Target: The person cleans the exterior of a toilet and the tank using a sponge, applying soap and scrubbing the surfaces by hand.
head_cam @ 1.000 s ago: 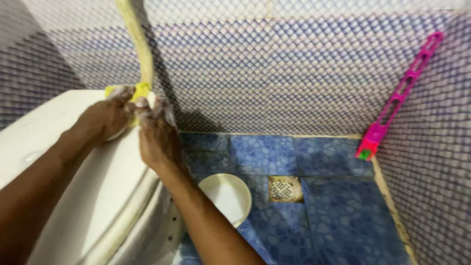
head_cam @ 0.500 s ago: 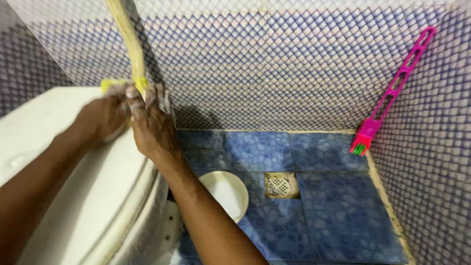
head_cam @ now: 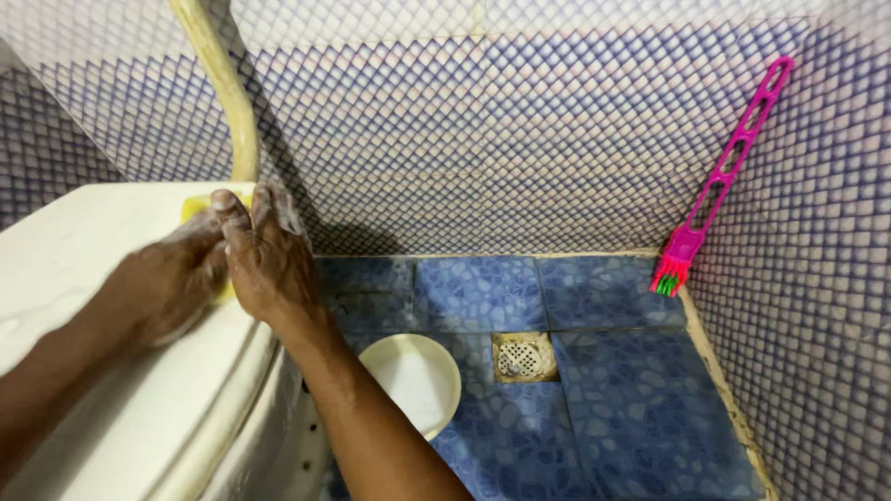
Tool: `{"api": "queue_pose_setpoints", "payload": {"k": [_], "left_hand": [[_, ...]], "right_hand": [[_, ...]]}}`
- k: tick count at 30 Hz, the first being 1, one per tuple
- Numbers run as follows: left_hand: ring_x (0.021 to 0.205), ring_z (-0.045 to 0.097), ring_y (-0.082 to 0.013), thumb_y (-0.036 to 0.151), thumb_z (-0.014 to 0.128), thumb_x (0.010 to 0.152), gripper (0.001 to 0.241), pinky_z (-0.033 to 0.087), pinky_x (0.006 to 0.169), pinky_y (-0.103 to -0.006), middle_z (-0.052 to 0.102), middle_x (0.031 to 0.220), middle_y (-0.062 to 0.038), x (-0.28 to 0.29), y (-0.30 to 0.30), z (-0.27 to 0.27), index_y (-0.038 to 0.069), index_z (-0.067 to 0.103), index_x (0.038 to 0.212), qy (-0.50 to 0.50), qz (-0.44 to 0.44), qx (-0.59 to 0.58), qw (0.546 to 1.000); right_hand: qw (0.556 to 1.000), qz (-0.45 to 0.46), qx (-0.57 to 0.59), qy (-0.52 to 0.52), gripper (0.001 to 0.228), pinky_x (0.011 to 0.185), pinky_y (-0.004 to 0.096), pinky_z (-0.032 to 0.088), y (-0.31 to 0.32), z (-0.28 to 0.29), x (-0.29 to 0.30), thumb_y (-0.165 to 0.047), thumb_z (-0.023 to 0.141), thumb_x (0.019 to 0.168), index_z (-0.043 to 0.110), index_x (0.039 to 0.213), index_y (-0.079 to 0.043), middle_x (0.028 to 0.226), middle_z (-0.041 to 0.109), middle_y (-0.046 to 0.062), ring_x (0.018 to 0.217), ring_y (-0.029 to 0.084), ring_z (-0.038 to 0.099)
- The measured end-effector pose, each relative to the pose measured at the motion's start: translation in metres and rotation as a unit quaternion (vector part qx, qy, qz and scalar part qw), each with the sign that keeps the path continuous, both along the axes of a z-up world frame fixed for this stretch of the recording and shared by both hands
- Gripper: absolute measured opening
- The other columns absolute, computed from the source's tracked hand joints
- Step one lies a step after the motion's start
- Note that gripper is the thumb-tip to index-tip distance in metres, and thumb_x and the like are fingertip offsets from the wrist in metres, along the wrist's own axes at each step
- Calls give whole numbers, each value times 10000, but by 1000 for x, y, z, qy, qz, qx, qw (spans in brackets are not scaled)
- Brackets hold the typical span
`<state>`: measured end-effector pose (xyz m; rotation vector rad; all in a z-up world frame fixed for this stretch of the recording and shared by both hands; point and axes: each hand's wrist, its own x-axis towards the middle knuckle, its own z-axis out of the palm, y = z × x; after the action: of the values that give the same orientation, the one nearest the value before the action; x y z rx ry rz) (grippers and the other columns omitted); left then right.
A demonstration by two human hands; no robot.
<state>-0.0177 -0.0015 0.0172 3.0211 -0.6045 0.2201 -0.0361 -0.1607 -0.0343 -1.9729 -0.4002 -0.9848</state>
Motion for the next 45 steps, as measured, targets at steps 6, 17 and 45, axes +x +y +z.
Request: {"api": "queue_pose_setpoints", "payload": {"k": [6,17,45], "left_hand": [[1013,672,-495,404,426,1007,594,528,896,-566,650,1246,-305,44,-6,3,35,472,1470,-29,5,0,1000],[1121,593,-544,377,383,1051,549,448,970,-598,586,1393,-305,43,5,9,49,514,1470,-126,10,-93,988],[1211,591,-476,349,381,1047,546,447,1033,-513,560,1427,-289,-46,-17,-1,47,474,1493,-79,-92,-66,990]], "right_hand": [[990,45,86,106,788,1206,530,251,-11,0,-11,-540,231,1062,326,1536,83,1545,354,411,1458,561,317],[987,56,119,88,907,1268,494,232,-7,10,-14,-630,236,1061,374,1500,151,1563,363,414,1493,545,317],[984,-66,134,-99,570,1286,456,321,-7,-30,1,-283,179,1168,435,1468,128,1562,442,331,1498,457,405]]}}
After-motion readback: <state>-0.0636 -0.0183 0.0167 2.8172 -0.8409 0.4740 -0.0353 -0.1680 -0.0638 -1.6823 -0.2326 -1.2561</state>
